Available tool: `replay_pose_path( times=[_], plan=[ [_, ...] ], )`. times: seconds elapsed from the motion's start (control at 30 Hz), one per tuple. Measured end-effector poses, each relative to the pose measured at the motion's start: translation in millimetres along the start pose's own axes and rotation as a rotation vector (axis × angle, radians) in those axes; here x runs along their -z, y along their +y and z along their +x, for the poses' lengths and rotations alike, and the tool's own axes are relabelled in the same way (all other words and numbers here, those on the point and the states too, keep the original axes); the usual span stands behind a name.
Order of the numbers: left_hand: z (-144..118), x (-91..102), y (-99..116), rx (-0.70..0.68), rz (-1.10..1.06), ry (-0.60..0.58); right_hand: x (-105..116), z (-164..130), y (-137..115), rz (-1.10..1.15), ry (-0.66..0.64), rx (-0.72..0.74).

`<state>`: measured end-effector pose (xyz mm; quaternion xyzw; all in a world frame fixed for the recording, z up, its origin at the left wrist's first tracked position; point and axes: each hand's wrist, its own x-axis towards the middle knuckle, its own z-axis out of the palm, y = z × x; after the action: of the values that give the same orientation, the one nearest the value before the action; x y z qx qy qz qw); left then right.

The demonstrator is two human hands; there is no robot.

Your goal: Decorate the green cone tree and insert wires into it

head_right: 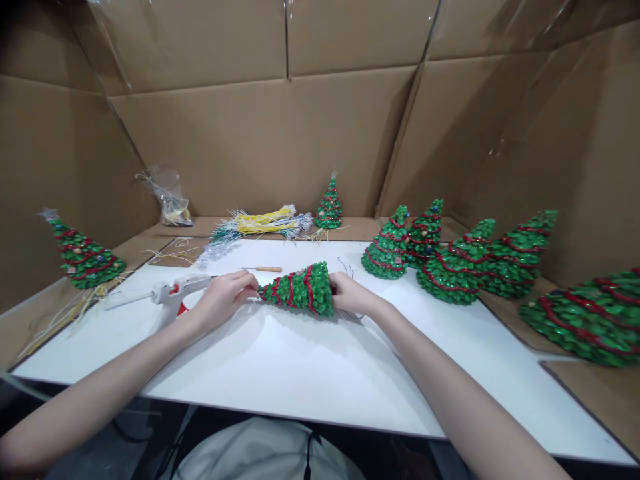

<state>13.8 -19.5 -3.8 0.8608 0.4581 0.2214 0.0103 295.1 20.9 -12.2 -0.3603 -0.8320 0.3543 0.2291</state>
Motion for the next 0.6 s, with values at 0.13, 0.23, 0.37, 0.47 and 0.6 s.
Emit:
replay_pose_path(
  times=[0.13, 0.23, 0.37, 0.47, 0.6],
  plan=[
    [0.6, -0.4, -1.5, 0.025, -0.051, 0.001, -0.6, 0.3, 0.2, 0.012, 0.017, -0.005],
    [0.9, -1.9, -4.5, 0.05, -0.114, -0.002, -1.4, 1.2, 2.1, 0.039, 0.028, -0.015],
    [1.2, -3.3, -7.7, 0.059, -0.168, -0.007, -3.1, 2.6, 7.1, 0.097, 0.058, -0.02],
    [1.5, -2.3, -7.5, 0.044, -0.181, -0.008, -4.5, 2.7, 12.7, 0.097, 0.097, -0.012],
    [1.3, 0.3, -4.9, 0.041, -0.178, -0.017, -7.4, 3.7, 22.0, 0.07, 0.161, -0.001]
  ],
)
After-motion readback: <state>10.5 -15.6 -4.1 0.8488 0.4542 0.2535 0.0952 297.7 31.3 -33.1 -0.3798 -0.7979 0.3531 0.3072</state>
